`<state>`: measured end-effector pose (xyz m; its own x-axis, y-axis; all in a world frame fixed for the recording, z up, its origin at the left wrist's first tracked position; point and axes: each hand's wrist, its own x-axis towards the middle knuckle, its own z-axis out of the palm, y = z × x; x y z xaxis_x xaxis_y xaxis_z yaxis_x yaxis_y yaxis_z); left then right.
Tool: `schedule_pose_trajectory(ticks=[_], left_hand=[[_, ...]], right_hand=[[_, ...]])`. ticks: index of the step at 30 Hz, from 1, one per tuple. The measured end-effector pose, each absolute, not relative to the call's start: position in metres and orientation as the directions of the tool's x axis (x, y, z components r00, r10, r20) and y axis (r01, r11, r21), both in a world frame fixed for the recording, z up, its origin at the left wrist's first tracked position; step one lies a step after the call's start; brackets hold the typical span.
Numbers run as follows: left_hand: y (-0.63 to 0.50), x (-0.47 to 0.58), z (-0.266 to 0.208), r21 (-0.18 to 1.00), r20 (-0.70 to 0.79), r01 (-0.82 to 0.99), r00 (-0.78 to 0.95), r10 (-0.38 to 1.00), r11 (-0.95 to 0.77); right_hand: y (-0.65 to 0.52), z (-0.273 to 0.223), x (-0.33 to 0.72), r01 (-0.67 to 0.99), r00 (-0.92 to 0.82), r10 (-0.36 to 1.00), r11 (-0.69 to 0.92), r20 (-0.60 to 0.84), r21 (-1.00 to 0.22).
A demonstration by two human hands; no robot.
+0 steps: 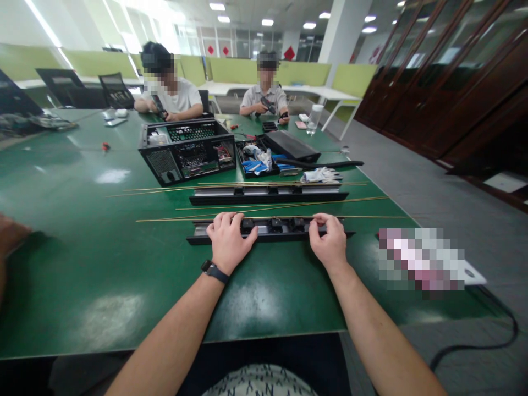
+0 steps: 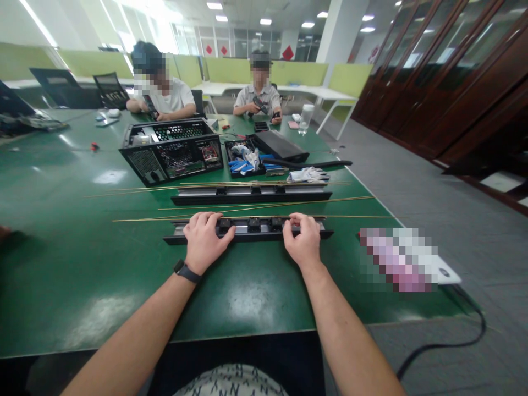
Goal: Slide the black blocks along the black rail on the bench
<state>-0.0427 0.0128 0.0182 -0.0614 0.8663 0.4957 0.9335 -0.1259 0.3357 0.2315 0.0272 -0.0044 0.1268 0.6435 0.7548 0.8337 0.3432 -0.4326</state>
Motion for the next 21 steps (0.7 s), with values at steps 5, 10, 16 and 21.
schedule_pose_trajectory(ticks=[5, 10, 16, 21], left_hand=[[0.0133, -0.0426, 0.0170, 0.336, 0.488, 0.934, -0.063, 0.870, -0.121], [0.0135, -0.0419, 0.0173, 0.330, 0.495, 0.936, -0.065, 0.866, -0.118], [0.0130, -0.0416, 0.0181, 0.323, 0.494, 0.939, -0.064, 0.867, -0.115], [0.0135, -0.0421, 0.0171, 0.321, 0.499, 0.939, -0.060, 0.864, -0.120]], right_hand=[[0.0275, -0.0056, 0.2268, 0.834, 0.044, 0.662, 0.388, 0.748, -0.392], [0.0304, -0.0088, 0.2249, 0.835, -0.029, 0.675, 0.422, 0.737, -0.353], [0.0334, -0.0113, 0.2234, 0.829, -0.060, 0.669, 0.447, 0.741, -0.336], [0.0323, -0.0085, 0.2205, 0.813, -0.046, 0.657, 0.462, 0.753, -0.354]])
